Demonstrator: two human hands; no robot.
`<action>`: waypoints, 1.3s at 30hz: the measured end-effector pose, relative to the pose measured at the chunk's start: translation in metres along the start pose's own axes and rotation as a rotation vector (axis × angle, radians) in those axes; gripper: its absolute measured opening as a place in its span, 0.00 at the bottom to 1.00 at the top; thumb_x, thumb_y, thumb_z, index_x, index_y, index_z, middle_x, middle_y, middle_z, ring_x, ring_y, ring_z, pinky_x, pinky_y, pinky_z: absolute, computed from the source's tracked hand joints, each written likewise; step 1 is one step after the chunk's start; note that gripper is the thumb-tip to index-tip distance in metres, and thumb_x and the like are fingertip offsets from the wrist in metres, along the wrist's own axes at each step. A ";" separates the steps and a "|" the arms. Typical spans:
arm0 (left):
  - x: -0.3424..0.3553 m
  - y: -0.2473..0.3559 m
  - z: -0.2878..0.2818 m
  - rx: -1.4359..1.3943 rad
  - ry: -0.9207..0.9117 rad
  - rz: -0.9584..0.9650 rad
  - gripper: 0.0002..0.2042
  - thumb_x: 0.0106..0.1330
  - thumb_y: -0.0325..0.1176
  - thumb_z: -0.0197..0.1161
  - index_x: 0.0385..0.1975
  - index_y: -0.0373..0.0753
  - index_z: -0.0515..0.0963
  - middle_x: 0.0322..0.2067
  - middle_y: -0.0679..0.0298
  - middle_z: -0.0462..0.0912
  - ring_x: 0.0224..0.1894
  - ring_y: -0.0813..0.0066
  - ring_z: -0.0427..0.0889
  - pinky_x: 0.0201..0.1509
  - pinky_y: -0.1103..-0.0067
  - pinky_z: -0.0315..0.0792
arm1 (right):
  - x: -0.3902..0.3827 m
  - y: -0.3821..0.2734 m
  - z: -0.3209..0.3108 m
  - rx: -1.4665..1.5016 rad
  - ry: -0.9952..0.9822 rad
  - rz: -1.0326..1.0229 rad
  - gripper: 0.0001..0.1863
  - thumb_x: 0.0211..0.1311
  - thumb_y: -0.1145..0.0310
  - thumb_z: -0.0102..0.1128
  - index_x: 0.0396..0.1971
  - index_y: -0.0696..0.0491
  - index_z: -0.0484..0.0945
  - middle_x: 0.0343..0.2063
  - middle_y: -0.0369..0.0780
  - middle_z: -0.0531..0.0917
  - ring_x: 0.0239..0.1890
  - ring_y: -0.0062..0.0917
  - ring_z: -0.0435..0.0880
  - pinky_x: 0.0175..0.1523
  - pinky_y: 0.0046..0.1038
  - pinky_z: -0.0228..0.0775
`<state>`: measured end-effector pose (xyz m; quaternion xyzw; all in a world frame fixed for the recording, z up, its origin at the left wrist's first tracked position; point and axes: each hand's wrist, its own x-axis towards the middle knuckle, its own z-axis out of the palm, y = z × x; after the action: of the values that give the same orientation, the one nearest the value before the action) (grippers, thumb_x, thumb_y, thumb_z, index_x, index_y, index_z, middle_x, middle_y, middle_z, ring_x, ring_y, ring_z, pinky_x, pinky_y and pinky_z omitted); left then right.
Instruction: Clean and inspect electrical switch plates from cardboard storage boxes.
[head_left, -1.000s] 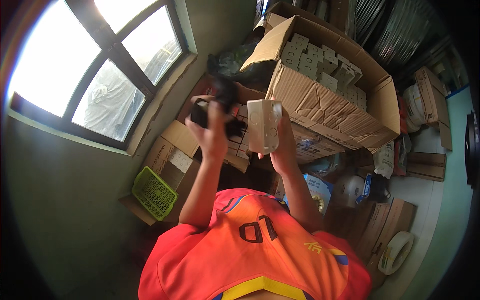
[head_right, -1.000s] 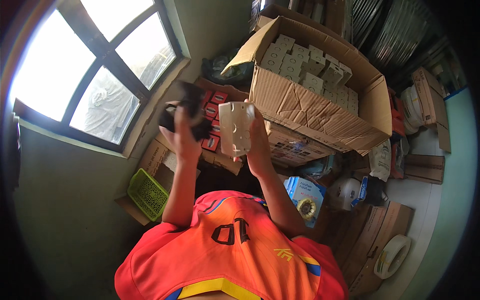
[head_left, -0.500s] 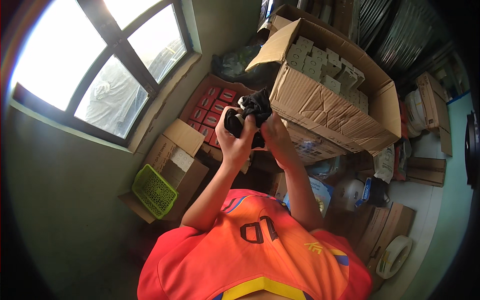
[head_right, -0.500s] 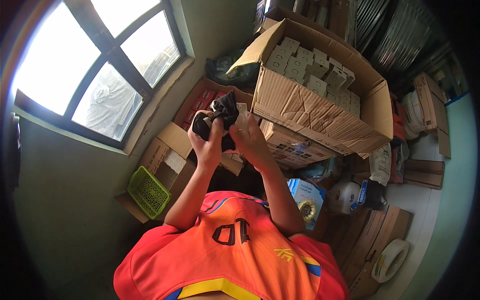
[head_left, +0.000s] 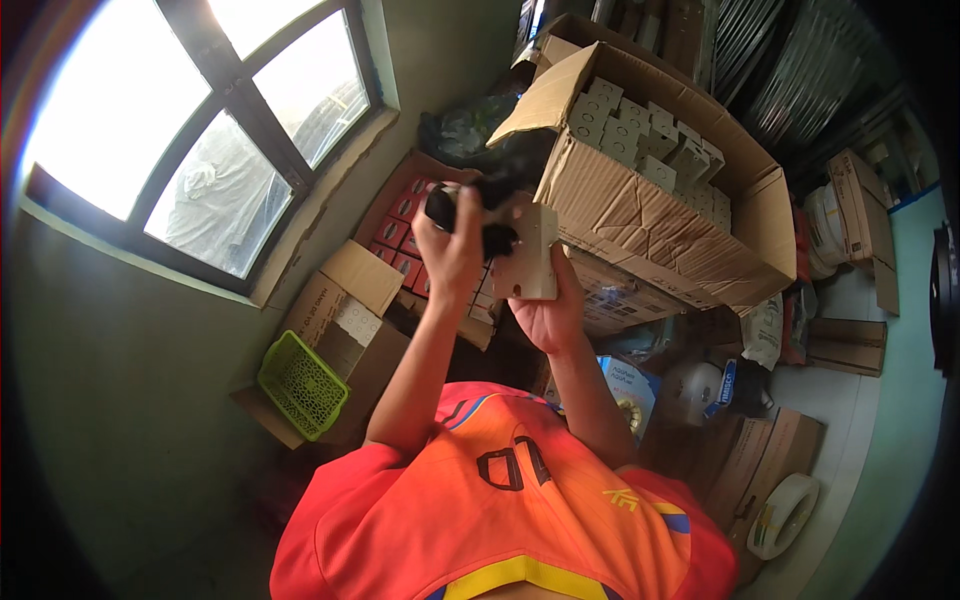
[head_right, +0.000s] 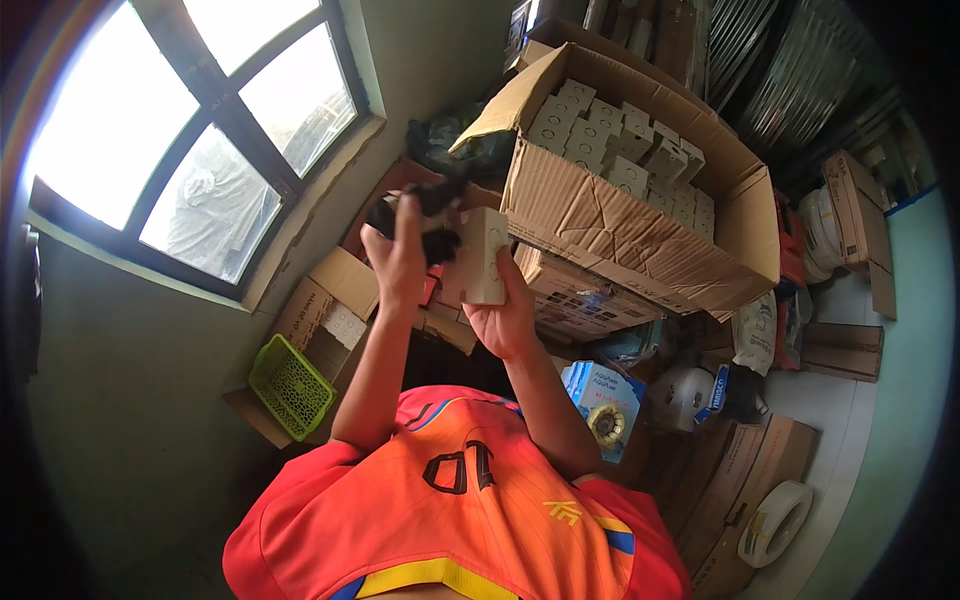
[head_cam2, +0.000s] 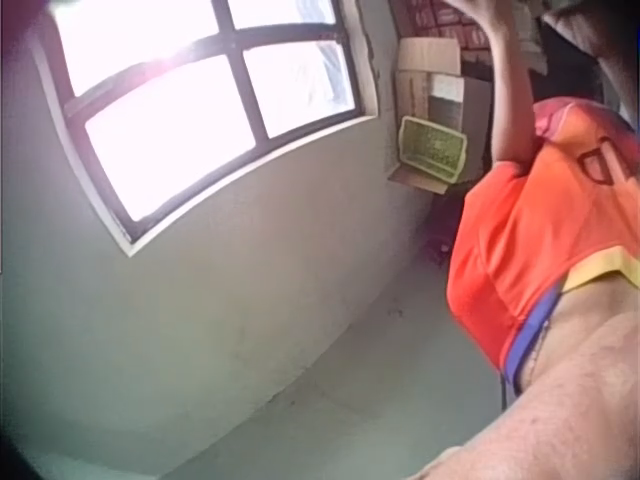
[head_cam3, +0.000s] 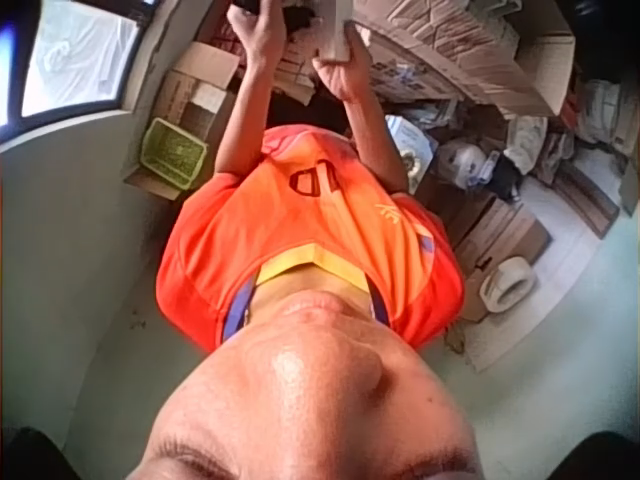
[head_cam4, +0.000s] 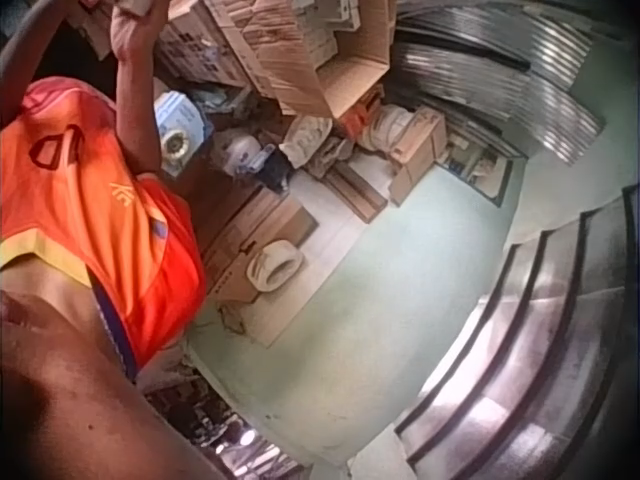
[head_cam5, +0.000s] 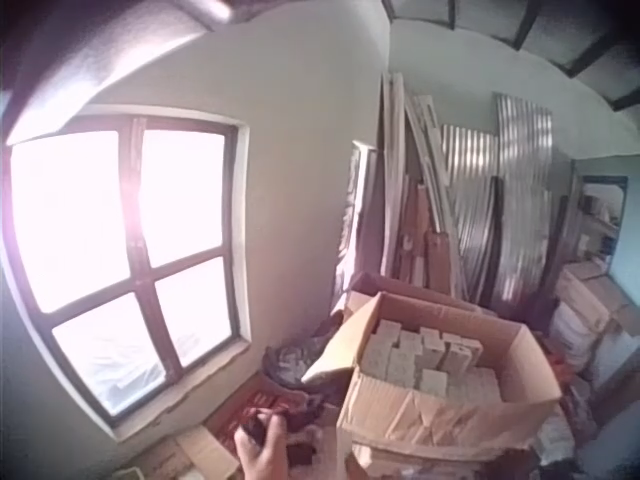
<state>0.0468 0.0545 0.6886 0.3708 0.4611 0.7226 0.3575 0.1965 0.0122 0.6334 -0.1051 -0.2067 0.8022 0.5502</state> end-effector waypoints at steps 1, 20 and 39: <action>0.004 0.002 -0.001 0.033 0.061 0.086 0.10 0.73 0.33 0.64 0.32 0.34 0.77 0.25 0.71 0.77 0.28 0.85 0.72 0.32 0.80 0.69 | -0.001 -0.002 0.004 -0.034 -0.037 0.022 0.25 0.83 0.51 0.43 0.70 0.49 0.68 0.61 0.35 0.79 0.65 0.25 0.77 0.70 0.36 0.67; -0.059 0.059 0.025 0.461 -0.461 0.645 0.14 0.54 0.32 0.74 0.28 0.35 0.73 0.27 0.53 0.76 0.28 0.48 0.81 0.32 0.63 0.76 | 0.014 -0.028 0.023 -0.372 -0.198 -0.261 0.25 0.83 0.48 0.43 0.65 0.51 0.72 0.56 0.35 0.81 0.57 0.25 0.81 0.63 0.35 0.73; -0.016 -0.009 -0.007 -0.137 -0.186 -0.424 0.10 0.76 0.42 0.64 0.43 0.43 0.77 0.36 0.74 0.76 0.37 0.87 0.74 0.40 0.83 0.70 | -0.012 -0.026 0.007 0.110 -0.111 -0.062 0.33 0.81 0.42 0.41 0.72 0.49 0.69 0.63 0.42 0.79 0.63 0.35 0.81 0.64 0.45 0.76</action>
<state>0.0496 0.0411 0.6749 0.3056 0.4437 0.6234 0.5666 0.2202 0.0080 0.6504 -0.0236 -0.1954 0.7995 0.5675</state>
